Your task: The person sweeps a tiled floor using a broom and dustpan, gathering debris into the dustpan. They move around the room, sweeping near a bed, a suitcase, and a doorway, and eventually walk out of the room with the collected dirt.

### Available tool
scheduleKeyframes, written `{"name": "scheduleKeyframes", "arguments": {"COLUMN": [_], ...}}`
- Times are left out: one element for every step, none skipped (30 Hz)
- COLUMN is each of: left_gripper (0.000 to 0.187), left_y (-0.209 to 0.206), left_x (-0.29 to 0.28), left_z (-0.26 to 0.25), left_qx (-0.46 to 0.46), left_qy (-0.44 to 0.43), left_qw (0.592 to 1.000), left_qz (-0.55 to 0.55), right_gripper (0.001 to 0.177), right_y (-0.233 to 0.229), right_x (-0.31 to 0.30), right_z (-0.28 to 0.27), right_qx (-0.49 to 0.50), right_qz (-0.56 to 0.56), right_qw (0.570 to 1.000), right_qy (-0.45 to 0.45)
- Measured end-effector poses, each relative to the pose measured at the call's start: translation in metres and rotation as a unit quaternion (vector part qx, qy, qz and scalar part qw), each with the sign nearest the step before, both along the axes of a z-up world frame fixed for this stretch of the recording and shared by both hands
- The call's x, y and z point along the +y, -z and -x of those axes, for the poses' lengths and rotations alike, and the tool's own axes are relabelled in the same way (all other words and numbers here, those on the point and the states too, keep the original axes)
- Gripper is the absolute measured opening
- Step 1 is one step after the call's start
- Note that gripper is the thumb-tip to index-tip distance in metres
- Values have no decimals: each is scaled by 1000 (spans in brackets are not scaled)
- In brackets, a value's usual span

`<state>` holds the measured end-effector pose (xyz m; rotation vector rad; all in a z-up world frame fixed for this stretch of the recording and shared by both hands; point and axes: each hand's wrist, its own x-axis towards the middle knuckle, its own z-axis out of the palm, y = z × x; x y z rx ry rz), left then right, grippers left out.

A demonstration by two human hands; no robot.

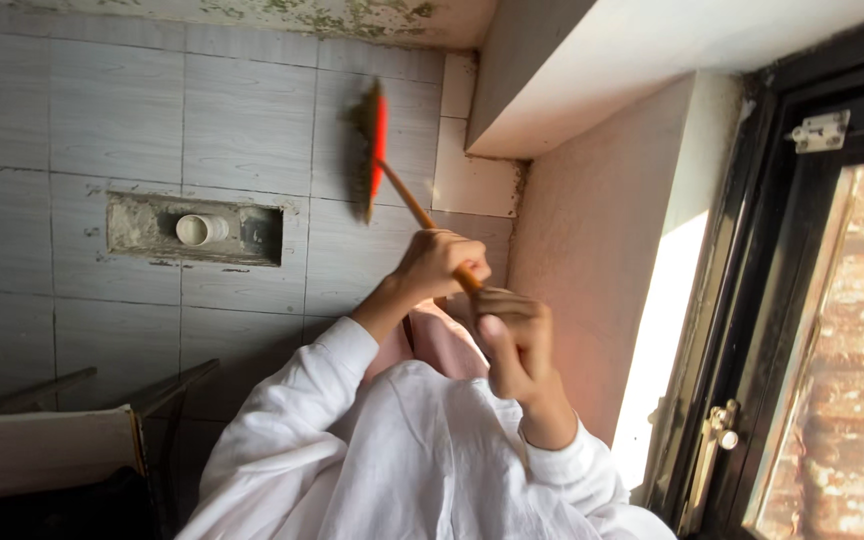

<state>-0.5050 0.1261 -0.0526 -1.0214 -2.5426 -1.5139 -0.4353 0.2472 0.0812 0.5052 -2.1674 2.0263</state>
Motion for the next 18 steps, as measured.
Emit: {"name": "scheduleKeyframes", "arguments": {"left_gripper": [23,25,22,20,18,19,20,21,22,23,24,23,21,19,22,24,27,26], "left_y": [-13,-24,-34,-42,-46,-47,-46,-42,-34,-25,-15,-4,7,17,27,37,44,48], "left_x": [10,19,28,37,47,57,66,74,82,89,94,97,100,101,97,88,81,78], "left_z": [1,2,2,1,2,1,1,0,-2,-3,-3,-2,-1,0,4,11,16,17], "left_qx": [-7,-14,-23,-32,-40,-33,-25,-18,-20,-22,-25,-25,-29,-32,-98,-164,-228,-242], "left_qy": [-1,-2,12,26,41,38,35,33,35,36,36,35,35,34,51,67,84,89], "left_qw": [1000,1000,1000,998,996,996,996,996,997,997,998,997,996,995,992,983,970,966], "left_qz": [11,21,-8,-37,-67,-72,-77,-82,-73,-64,-54,-66,-78,-90,-66,-41,-17,3], "right_gripper": [34,36,37,38,40,42,43,43,43,43,42,42,42,39,36,36,37,36], "right_y": [-18,-35,-51,-65,-73,-77,-79,-78,-74,-66,-54,-38,-20,0,19,38,50,56], "right_x": [3,6,11,16,18,21,24,27,31,36,40,42,44,44,44,38,33,35], "right_z": [0,1,3,6,11,17,21,22,23,24,25,28,30,35,42,48,49,46], "right_qx": [-7,-15,-25,-35,-28,-21,-14,-27,-41,-55,-48,-41,-37,1,39,45,51,52], "right_qz": [12,24,27,29,36,43,49,31,11,-9,-26,-43,-59,-88,-118,-102,-85,-62], "right_qw": [1000,999,998,996,996,995,995,994,994,992,993,993,993,993,991,994,995,997], "right_qy": [23,46,58,71,76,82,89,97,105,112,108,103,99,73,47,18,-11,-17]}}
